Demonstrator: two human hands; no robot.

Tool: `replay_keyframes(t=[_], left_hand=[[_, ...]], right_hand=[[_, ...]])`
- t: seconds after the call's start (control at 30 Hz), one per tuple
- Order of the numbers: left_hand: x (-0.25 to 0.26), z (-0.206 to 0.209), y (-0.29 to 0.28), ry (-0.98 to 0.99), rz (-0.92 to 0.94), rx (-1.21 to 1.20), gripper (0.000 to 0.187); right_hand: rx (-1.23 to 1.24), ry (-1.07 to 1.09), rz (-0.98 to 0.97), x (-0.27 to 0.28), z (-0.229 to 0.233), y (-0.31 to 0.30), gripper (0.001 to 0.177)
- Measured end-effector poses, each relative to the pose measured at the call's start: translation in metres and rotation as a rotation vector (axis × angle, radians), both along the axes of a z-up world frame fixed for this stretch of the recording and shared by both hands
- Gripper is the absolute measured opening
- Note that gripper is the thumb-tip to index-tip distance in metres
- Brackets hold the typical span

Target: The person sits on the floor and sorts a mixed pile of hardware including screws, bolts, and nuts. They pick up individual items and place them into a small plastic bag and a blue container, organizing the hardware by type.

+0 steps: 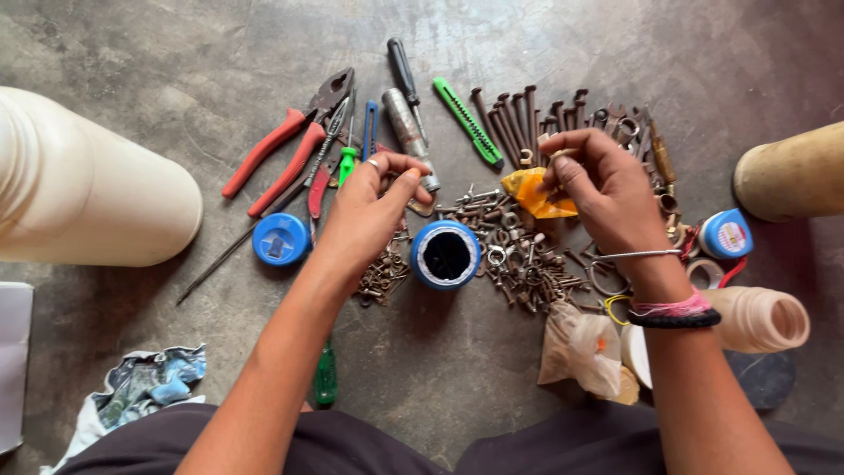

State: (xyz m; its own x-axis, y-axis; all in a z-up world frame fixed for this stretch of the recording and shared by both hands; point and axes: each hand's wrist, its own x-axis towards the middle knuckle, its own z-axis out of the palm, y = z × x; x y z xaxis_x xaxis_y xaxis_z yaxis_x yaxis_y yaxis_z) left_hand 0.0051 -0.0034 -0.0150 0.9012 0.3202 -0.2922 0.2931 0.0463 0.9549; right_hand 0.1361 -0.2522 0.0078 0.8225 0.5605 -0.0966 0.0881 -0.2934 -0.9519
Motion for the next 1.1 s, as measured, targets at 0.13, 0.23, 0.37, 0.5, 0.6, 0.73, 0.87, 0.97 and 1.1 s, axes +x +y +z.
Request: replay_keyframes(t=[0.13, 0.23, 0.37, 0.5, 0.6, 0.73, 0.87, 0.97, 1.1], left_hand=[[-0.006, 0.004, -0.005, 0.003, -0.012, 0.271, 0.024], [-0.011, 0.008, -0.012, 0.020, -0.035, 0.443, 0.024], [-0.014, 0.016, -0.018, 0.047, -0.094, 0.582, 0.026], [-0.015, 0.022, -0.020, 0.144, -0.187, 0.603, 0.032], [-0.015, 0.025, -0.022, 0.173, -0.214, 0.633, 0.036], [-0.015, 0.028, -0.023, 0.209, -0.217, 0.668, 0.035], [-0.015, 0.029, -0.023, 0.234, -0.252, 0.726, 0.033], [-0.015, 0.026, -0.022, 0.239, -0.237, 0.730, 0.031], [-0.017, 0.020, -0.021, 0.131, -0.122, 0.689, 0.026]], right_hand=[[-0.163, 0.052, -0.068, 0.002, 0.001, 0.001, 0.030], [-0.296, -0.090, -0.015, -0.007, 0.000, 0.008, 0.026], [-0.438, -0.299, 0.071, -0.021, -0.007, 0.020, 0.020], [-0.520, -0.454, 0.159, -0.026, -0.017, 0.023, 0.022], [-0.699, -0.422, 0.122, -0.028, -0.023, 0.022, 0.027], [-0.863, -0.420, 0.122, -0.033, -0.026, 0.027, 0.029], [-0.817, -0.487, 0.104, -0.041, -0.027, 0.030, 0.035], [-0.834, -0.485, 0.108, -0.040, -0.028, 0.030, 0.035], [-0.895, -0.431, 0.115, -0.035, -0.033, 0.028, 0.030]])
